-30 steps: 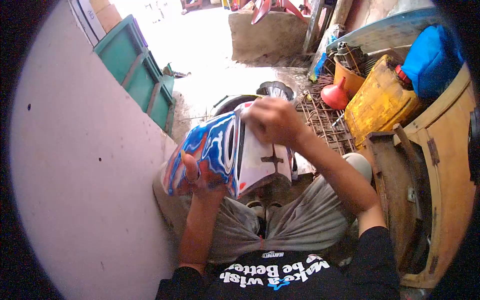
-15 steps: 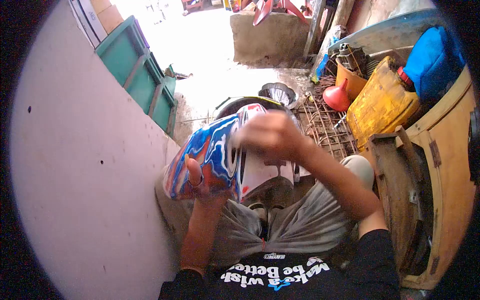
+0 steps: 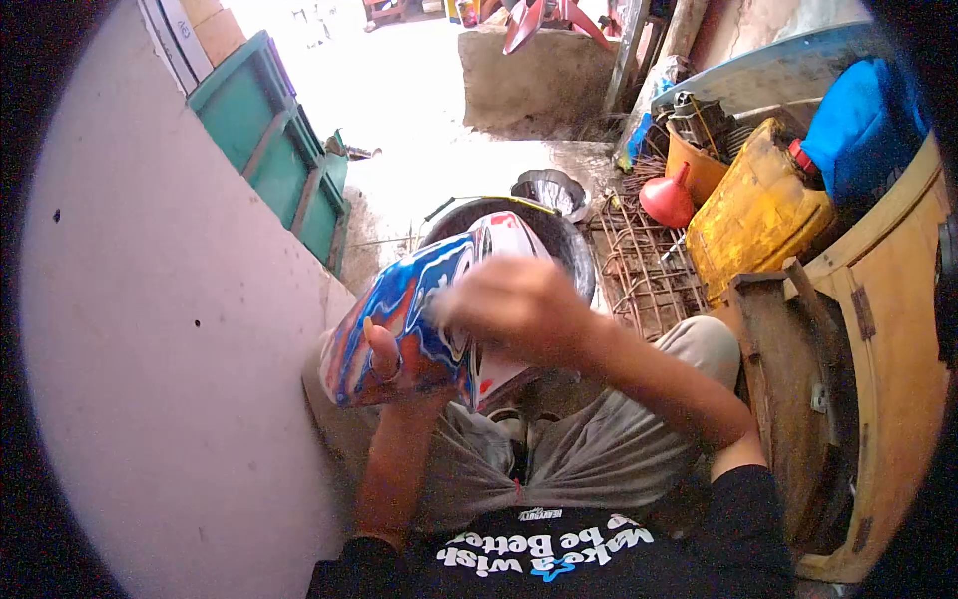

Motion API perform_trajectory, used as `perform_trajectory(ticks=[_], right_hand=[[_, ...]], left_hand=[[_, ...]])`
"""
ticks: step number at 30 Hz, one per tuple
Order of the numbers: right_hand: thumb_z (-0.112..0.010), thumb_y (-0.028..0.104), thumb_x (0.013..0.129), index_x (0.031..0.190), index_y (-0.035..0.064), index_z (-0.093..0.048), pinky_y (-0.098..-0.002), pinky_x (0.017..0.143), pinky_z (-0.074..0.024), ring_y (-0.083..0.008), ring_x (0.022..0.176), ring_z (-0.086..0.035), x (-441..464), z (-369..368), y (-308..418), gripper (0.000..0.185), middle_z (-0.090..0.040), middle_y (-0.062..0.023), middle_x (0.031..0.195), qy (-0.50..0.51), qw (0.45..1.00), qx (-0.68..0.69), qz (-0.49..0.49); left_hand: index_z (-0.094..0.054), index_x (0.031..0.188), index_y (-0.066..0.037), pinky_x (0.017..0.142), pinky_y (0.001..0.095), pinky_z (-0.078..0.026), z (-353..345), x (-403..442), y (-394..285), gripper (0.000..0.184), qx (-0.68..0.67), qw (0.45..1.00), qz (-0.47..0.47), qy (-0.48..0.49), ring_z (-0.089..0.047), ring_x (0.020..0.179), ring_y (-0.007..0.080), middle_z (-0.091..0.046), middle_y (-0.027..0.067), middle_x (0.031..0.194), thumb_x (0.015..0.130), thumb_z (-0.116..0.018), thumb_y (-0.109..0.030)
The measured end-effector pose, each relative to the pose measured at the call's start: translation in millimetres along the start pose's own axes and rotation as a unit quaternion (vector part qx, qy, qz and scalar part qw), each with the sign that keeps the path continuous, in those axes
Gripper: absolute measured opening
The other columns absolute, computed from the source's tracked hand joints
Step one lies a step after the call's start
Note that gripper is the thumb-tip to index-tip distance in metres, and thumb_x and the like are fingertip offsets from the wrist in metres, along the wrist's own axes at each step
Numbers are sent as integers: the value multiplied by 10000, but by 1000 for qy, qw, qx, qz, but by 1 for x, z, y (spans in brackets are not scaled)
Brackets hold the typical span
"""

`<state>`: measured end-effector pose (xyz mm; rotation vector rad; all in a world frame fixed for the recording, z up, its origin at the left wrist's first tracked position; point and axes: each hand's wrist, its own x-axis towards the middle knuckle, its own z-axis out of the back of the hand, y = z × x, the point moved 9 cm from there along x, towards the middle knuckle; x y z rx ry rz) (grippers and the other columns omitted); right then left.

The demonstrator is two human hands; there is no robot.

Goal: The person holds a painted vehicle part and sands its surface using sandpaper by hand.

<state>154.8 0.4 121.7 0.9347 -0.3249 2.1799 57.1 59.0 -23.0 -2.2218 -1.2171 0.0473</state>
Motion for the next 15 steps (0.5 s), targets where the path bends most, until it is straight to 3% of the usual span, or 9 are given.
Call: perform_trajectory(ticks=[1, 3, 5, 8, 10, 14, 15], right_hand=[[-708, 152, 844, 1005, 115, -727, -401, 729, -604, -261, 822, -727, 7, 9, 26, 166, -713, -97, 881, -17, 995, 81, 56], [-717, 149, 840, 1005, 116, -728, -402, 728, -600, -267, 810, -722, -3, 1, -9, 168, -714, -97, 878, -18, 998, 52, -22], [-725, 139, 839, 991, 122, -729, -414, 704, -594, -276, 781, -712, -5, 4, -54, 153, -715, -91, 866, -38, 992, -16, -119], [-720, 134, 830, 966, 115, -722, -384, 730, -608, -236, 834, -728, 0, 4, -7, 137, -710, -61, 889, -33, 999, 0, -40], [-659, 151, 876, 980, 118, -711, -384, 735, -615, -229, 829, -723, 11, 11, 47, 121, -689, -29, 913, -45, 995, 43, 82], [-695, 109, 850, 1010, 144, -732, -376, 681, -594, -241, 815, -732, 3, 3, -48, 169, -716, -90, 900, -24, 993, -33, -115], [-694, 112, 852, 1010, 146, -731, -377, 686, -597, -241, 814, -730, 2, 7, -35, 165, -713, -82, 902, -16, 995, -22, -97]], left_hand=[[-327, 1566, 4, 1180, 495, -392, -4, -2, -1, 1164, -15, 1000, 6, 16, -475, 1416, 329, -467, 182, 1546, 812, -630, -829], [-335, 1557, 15, 1181, 493, -391, -38, -1, -4, 1178, -76, 995, 33, 48, -474, 1414, 327, -477, 188, 1532, 801, -633, -838], [-361, 1540, 19, 1166, 487, -407, -51, 1, -10, 1177, -48, 998, 20, 40, -509, 1373, 318, -510, 183, 1497, 794, -625, -852], [-382, 1525, 23, 1142, 478, -432, -50, 6, -15, 1176, 16, 997, -14, 76, -542, 1332, 308, -537, 177, 1467, 792, -608, -869], [-390, 1514, 34, 1122, 467, -452, -44, 4, -14, 1188, 16, 997, -27, 69, -558, 1312, 301, -547, 176, 1454, 788, -592, -884], [-415, 1497, 41, 1083, 433, -481, -65, 0, -16, 1199, 43, 998, -16, 40, -572, 1294, 284, -557, 171, 1440, 779, -573, -906], [-416, 1499, 37, 1082, 431, -481, -57, -6, -22, 1195, 112, 992, -39, 36, -570, 1297, 285, -556, 172, 1441, 780, -575, -905]])
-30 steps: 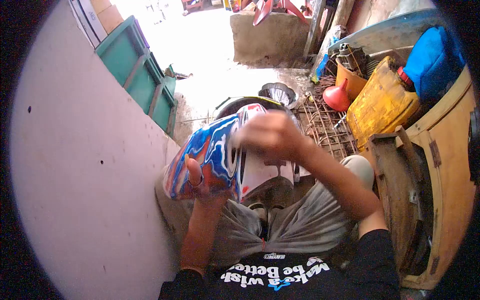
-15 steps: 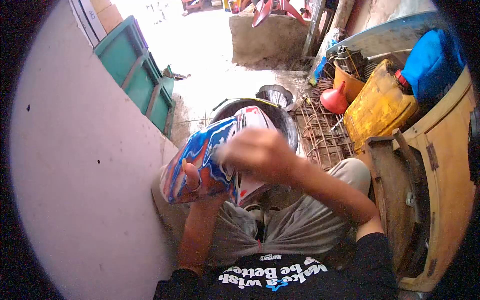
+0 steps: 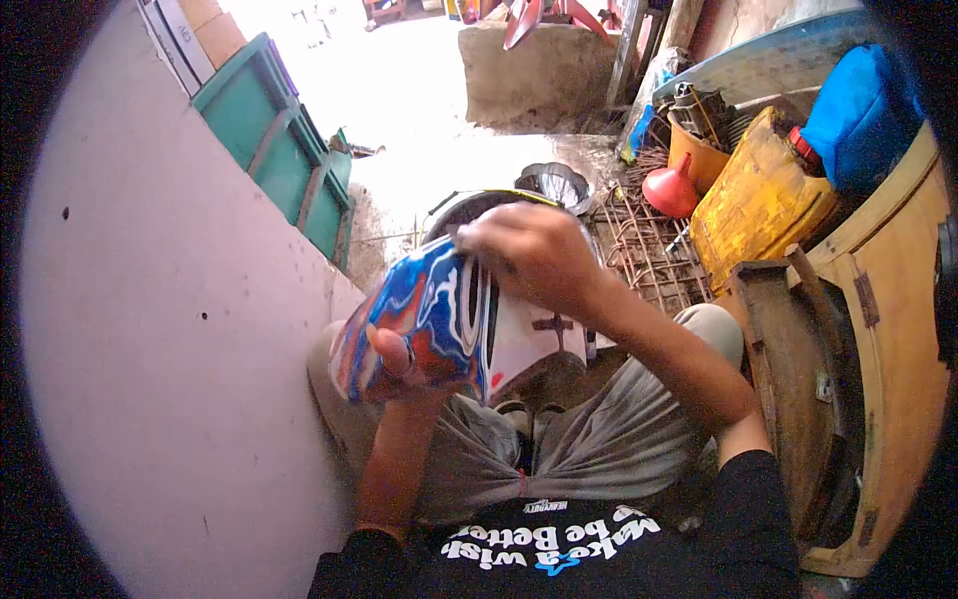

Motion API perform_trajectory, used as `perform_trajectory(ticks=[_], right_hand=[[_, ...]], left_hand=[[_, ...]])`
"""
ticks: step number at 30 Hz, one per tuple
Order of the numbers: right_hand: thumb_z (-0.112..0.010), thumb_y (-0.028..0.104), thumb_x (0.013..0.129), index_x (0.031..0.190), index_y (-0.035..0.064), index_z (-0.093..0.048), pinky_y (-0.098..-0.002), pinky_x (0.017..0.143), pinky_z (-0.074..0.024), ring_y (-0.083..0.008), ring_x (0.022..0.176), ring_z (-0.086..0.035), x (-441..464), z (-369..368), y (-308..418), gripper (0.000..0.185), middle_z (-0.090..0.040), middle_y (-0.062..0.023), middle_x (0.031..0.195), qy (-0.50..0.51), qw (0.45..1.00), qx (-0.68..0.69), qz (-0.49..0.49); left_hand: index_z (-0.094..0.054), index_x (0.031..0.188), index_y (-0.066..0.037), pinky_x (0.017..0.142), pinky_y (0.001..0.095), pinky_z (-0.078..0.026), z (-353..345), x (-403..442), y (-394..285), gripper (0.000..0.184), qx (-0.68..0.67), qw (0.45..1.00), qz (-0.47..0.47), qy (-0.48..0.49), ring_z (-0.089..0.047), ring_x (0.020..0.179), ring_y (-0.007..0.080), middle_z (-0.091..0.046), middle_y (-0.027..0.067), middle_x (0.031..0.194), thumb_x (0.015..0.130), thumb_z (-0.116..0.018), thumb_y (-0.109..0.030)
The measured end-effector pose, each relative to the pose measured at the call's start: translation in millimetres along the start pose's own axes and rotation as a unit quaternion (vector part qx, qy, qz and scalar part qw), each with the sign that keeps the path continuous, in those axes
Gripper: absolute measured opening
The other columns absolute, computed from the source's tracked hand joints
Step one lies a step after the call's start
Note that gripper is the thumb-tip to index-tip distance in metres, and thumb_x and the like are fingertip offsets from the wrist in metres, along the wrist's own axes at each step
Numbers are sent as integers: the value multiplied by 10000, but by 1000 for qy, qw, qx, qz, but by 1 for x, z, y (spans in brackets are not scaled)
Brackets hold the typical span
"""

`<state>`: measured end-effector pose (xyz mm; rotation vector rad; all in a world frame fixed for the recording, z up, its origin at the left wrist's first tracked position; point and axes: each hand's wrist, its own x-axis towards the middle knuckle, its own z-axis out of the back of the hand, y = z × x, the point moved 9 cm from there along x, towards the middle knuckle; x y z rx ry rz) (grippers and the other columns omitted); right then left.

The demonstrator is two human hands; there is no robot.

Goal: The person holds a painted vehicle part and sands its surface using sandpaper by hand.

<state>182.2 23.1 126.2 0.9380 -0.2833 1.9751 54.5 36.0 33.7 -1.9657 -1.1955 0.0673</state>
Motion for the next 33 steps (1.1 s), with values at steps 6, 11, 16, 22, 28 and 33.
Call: perform_trajectory(ticks=[6, 11, 16, 22, 28, 33], right_hand=[[-696, 150, 851, 957, 125, -722, -372, 747, -608, -219, 782, -701, -7, -2, 38, 112, -679, -47, 896, -5, 994, 45, 102], [-711, 152, 822, 969, 113, -715, -366, 684, -593, -231, 773, -704, -8, 11, 62, 152, -681, -62, 859, -41, 987, 71, 135], [-724, 137, 820, 982, 117, -713, -370, 676, -593, -242, 785, -709, 2, 2, -3, 163, -697, -86, 877, -4, 1000, 2, 21], [-672, 144, 848, 1015, 138, -721, -352, 743, -605, -208, 855, -722, -5, 3, 59, 174, -708, -37, 970, -30, 990, 27, 138], [-693, 150, 842, 1032, 135, -723, -361, 775, -617, -212, 889, -728, -9, 10, 70, 192, -718, -30, 1006, -39, 986, 49, 152], [-686, 101, 853, 1029, 119, -722, -398, 740, -605, -251, 854, -732, 6, 5, -2, 181, -735, -75, 915, 0, 1000, 5, 5]], left_hand=[[-444, 1464, 47, 1071, 413, -485, 48, -5, 19, 1154, 43, 999, -1, -21, -596, 1242, 280, -580, 174, 1393, 791, -605, -876], [-455, 1455, 45, 1068, 415, -488, 41, -6, 24, 1140, 5, 1000, 13, -23, -598, 1239, 281, -577, 173, 1395, 794, -609, -871], [-466, 1446, 43, 1065, 418, -492, 34, -5, 24, 1126, -4, 999, 23, -28, -601, 1236, 282, -573, 172, 1398, 797, -612, -866], [-480, 1435, 41, 1062, 421, -497, 35, -5, 28, 1110, -3, 999, 23, -22, -604, 1233, 283, -569, 171, 1402, 801, -617, -859], [-493, 1424, 39, 1059, 424, -502, 52, -5, 41, 1093, -3, 1000, 1, -18, -606, 1229, 284, -565, 170, 1405, 805, -621, -853], [-502, 1420, 38, 1056, 421, -495, -23, 9, -11, 1106, 145, 989, -6, -40, -599, 1235, 276, -577, 156, 1394, 804, -590, -876]])
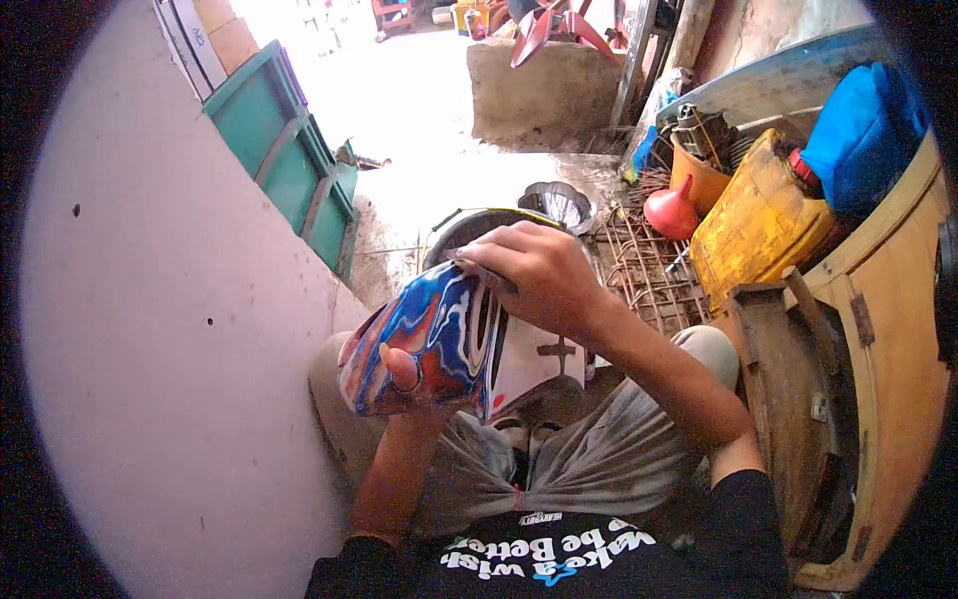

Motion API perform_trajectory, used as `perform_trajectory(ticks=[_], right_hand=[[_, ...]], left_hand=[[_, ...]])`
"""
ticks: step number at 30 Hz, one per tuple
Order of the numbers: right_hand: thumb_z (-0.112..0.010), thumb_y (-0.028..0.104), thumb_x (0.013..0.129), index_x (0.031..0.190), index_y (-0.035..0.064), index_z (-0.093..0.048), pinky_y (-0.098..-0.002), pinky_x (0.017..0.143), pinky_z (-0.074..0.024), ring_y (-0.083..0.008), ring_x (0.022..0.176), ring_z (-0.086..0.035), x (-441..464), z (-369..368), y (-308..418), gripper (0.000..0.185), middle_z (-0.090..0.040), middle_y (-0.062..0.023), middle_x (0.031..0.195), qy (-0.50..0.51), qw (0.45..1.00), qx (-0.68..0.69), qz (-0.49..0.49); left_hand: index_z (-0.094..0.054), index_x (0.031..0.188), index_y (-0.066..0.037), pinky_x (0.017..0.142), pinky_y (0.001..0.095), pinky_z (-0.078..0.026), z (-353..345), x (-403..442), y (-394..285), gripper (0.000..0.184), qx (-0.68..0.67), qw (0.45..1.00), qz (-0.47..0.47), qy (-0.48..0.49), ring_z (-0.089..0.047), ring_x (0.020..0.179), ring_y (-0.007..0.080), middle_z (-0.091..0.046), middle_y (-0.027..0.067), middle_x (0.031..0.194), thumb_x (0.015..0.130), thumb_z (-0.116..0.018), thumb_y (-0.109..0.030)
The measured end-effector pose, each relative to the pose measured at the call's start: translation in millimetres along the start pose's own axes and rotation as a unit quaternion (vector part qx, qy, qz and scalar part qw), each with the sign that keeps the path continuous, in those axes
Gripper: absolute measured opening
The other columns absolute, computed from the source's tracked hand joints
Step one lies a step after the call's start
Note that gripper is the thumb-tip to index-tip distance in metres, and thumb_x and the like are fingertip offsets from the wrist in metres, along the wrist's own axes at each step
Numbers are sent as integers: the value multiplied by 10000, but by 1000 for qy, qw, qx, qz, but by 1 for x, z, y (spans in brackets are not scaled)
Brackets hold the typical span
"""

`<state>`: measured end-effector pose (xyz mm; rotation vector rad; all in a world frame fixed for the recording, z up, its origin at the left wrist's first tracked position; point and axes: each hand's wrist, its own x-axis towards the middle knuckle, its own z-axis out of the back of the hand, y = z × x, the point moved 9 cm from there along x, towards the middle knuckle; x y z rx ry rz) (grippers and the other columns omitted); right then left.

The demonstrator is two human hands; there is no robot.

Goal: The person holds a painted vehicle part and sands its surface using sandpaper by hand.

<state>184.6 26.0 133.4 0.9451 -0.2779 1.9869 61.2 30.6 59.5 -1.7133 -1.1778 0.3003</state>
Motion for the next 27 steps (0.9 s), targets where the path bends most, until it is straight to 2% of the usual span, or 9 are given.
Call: perform_trajectory(ticks=[6, 8, 10, 13, 16, 18, 20, 24, 27], right_hand=[[-690, 152, 854, 1024, 132, -713, -364, 766, -596, -208, 846, -707, -17, -8, 63, 174, -673, -26, 868, -29, 979, 30, 202], [-692, 189, 847, 999, 110, -702, -398, 709, -581, -244, 782, -687, -5, -10, 2, 171, -657, -65, 835, -18, 998, 9, 58], [-699, 211, 839, 996, 113, -705, -403, 721, -586, -244, 783, -688, -16, -17, 2, 185, -656, -52, 843, 43, 995, -55, 70], [-728, 266, 798, 997, 103, -699, -374, 760, -601, -226, 862, -699, -36, -28, 77, 258, -664, -27, 929, 15, 963, 79, 256], [-696, 203, 801, 984, 106, -695, -370, 765, -589, -225, 857, -693, -17, -27, 52, 206, -661, -29, 920, 49, 967, 125, 217], [-726, 234, 743, 1009, 126, -694, -434, 759, -579, -266, 845, -692, -3, -28, -6, 289, -668, -59, 913, 56, 992, -4, 112], [-717, 235, 744, 995, 126, -703, -399, 768, -584, -245, 856, -695, -11, -29, -5, 274, -672, -46, 923, 102, 991, -41, 82], [-702, 211, 789, 1028, 126, -706, -365, 802, -596, -231, 874, -702, -30, -24, 76, 254, -684, -28, 958, 70, 951, 103, 283], [-707, 184, 829, 1016, 137, -718, -389, 745, -586, -244, 823, -705, -13, -27, -2, 193, -700, -30, 897, 74, 991, 40, 100]], left_hand=[[-428, 1485, -3, 1106, 429, -455, 40, -3, 47, 1106, -189, 981, 39, -9, -581, 1261, 272, -562, 147, 1423, 813, -584, -867], [-375, 1537, -8, 1142, 465, -436, 17, 3, 27, 1106, -228, 973, 41, 8, -558, 1317, 302, -534, 167, 1484, 840, -568, -845], [-362, 1549, -6, 1147, 479, -432, 31, 5, 41, 1116, -320, 945, 50, 33, -548, 1333, 309, -522, 174, 1500, 843, -561, -847], [-367, 1546, 5, 1137, 480, -443, 55, 3, 66, 1119, -402, 909, 107, 23, -550, 1330, 309, -529, 183, 1488, 848, -551, -850], [-381, 1529, 23, 1136, 472, -445, 76, 8, 70, 1120, -271, 953, 125, -46, -557, 1322, 304, -537, 190, 1474, 845, -560, -846], [-382, 1525, 27, 1142, 473, -442, 50, 17, 31, 1123, -181, 981, 36, -54, -557, 1327, 303, -534, 193, 1478, 839, -573, -842], [-385, 1520, 30, 1143, 485, -449, 58, 11, 37, 1106, -197, 974, 61, -97, -564, 1326, 324, -534, 200, 1480, 845, -586, -823], [-390, 1519, 23, 1139, 478, -453, 61, 16, 32, 1097, -137, 986, 39, -82, -569, 1320, 321, -546, 192, 1471, 847, -587, -821], [-387, 1523, 18, 1135, 469, -454, 49, 15, 25, 1108, -144, 986, 36, -72, -570, 1314, 321, -542, 194, 1475, 840, -586, -831]])
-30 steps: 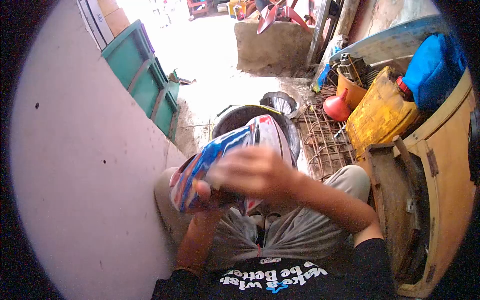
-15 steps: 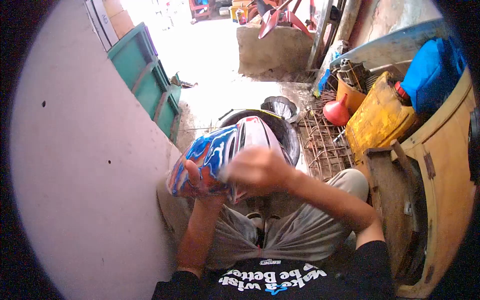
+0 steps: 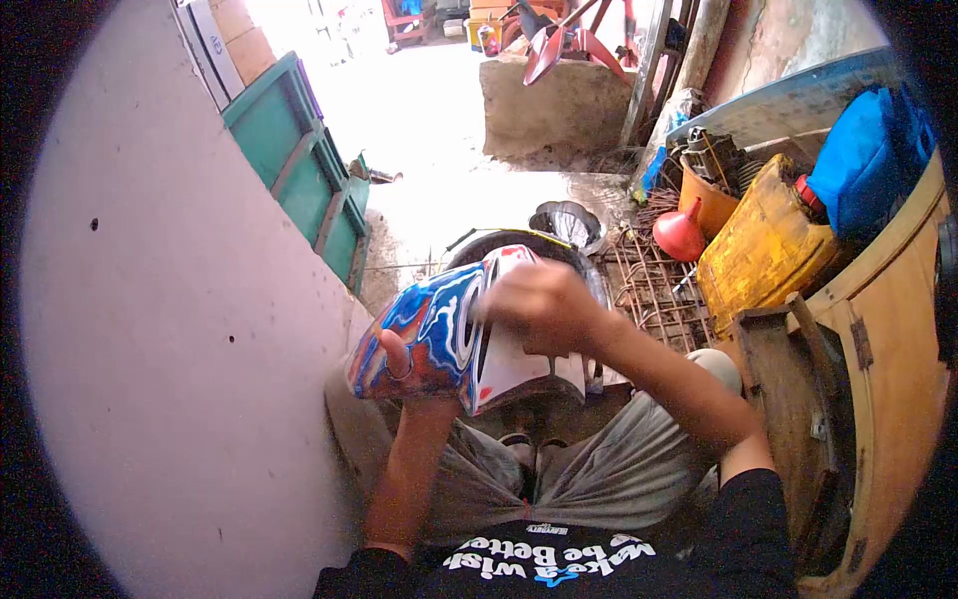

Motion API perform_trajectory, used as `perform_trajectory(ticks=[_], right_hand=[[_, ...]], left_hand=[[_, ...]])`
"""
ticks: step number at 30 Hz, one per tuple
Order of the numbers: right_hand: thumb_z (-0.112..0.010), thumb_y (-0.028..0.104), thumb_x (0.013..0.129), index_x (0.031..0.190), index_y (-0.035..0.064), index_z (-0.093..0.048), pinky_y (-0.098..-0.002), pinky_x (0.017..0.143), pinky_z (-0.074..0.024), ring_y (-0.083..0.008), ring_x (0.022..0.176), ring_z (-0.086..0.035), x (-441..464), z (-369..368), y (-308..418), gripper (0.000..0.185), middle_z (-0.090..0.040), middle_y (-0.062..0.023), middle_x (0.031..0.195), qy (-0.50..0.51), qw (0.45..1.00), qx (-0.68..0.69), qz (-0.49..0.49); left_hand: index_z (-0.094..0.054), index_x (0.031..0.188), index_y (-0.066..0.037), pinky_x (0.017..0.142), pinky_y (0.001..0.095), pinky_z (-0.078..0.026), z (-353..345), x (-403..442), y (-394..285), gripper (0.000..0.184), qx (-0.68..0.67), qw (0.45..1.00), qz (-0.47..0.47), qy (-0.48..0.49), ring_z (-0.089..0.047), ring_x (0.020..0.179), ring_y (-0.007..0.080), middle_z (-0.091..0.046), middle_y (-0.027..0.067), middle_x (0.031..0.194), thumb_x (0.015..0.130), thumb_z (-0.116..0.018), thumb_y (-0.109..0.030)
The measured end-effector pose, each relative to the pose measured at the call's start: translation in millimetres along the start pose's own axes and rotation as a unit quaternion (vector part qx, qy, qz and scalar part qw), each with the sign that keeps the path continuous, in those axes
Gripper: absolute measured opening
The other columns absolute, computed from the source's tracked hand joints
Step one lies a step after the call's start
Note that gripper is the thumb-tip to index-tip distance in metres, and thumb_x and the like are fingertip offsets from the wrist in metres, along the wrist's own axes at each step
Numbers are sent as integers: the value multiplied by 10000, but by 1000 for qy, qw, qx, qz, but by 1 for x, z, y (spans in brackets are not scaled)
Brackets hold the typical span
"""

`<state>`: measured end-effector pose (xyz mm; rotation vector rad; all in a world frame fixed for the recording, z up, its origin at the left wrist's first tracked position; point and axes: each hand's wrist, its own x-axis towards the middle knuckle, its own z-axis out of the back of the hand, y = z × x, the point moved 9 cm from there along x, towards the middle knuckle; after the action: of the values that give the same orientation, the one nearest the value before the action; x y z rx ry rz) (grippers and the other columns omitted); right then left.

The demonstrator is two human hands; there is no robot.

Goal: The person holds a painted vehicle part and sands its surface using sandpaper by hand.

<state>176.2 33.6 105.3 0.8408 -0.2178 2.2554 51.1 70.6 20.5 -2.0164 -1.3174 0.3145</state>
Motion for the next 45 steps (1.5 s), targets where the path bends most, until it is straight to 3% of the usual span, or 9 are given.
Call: perform_trajectory(ticks=[7, 11, 17, 21, 25, 31, 35, 39, 45], right_hand=[[-716, 190, 806, 1015, 159, -729, -358, 750, -597, -201, 834, -719, -9, 1, 77, 211, -721, -25, 968, -60, 984, 44, 164], [-713, 185, 807, 996, 172, -734, -370, 691, -577, -187, 777, -707, -12, 13, -19, 190, -703, -10, 822, -35, 994, -77, -72], [-679, 198, 808, 963, 125, -699, -402, 765, -600, -227, 820, -713, -1, 8, 84, 172, -667, -43, 838, -27, 986, 57, 152], [-707, 184, 851, 1003, 145, -720, -385, 730, -592, -220, 799, -713, -11, 14, -19, 158, -700, -38, 883, -2, 992, -92, -89], [-658, 168, 872, 1047, 131, -719, -356, 725, -606, -199, 821, -719, -4, 3, 90, 188, -708, -11, 948, -31, 983, 54, 173], [-709, 199, 806, 995, 145, -702, -384, 736, -610, -225, 787, -714, -12, 4, -14, 197, -680, -27, 835, 45, 987, -130, -80], [-723, 198, 786, 968, 112, -708, -373, 789, -614, -228, 858, -721, 7, 8, 103, 202, -706, -17, 916, 13, 981, 69, 183], [-724, 149, 784, 982, 152, -725, -403, 729, -585, -225, 818, -722, -8, 10, -15, 198, -696, -59, 831, 0, 993, -82, -84], [-655, 182, 807, 984, 132, -708, -391, 819, -600, -249, 823, -713, -2, 7, 87, 192, -682, -46, 849, -40, 977, 95, 185]], left_hand=[[-343, 1553, 13, 1155, 484, -423, 8, -4, 19, 1161, -102, 993, 55, 25, -528, 1361, 323, -493, 180, 1531, 817, -601, -847], [-315, 1572, 10, 1158, 499, -411, 2, -10, 12, 1176, -28, 998, 48, 21, -516, 1371, 334, -481, 189, 1539, 818, -600, -846], [-316, 1567, 16, 1149, 492, -423, 31, 2, 30, 1145, -55, 997, 34, 41, -534, 1350, 340, -494, 189, 1528, 839, -603, -821], [-315, 1567, 15, 1164, 486, -407, -7, -4, 8, 1102, -33, 997, 26, 57, -511, 1377, 338, -476, 198, 1541, 870, -596, -792], [-332, 1556, 20, 1167, 486, -412, 21, 0, 26, 1054, -135, 982, 70, 113, -518, 1375, 329, -488, 184, 1536, 893, -608, -752], [-365, 1543, 13, 1155, 483, -421, 14, -15, 18, 1040, -136, 989, 51, 29, -517, 1372, 330, -512, 183, 1516, 896, -538, -783], [-359, 1560, -12, 1167, 489, -402, 107, -8, 55, 1097, -212, 975, 64, -2, -479, 1399, 318, -500, 150, 1531, 879, -403, -872], [-328, 1559, 17, 1172, 497, -401, -6, -11, 14, 1128, -78, 994, 61, 33, -509, 1379, 335, -474, 189, 1543, 844, -612, -809], [-340, 1552, 19, 1175, 490, -398, 1, -8, 8, 1088, -54, 998, 21, 13, -521, 1363, 342, -487, 196, 1530, 864, -627, -773]])
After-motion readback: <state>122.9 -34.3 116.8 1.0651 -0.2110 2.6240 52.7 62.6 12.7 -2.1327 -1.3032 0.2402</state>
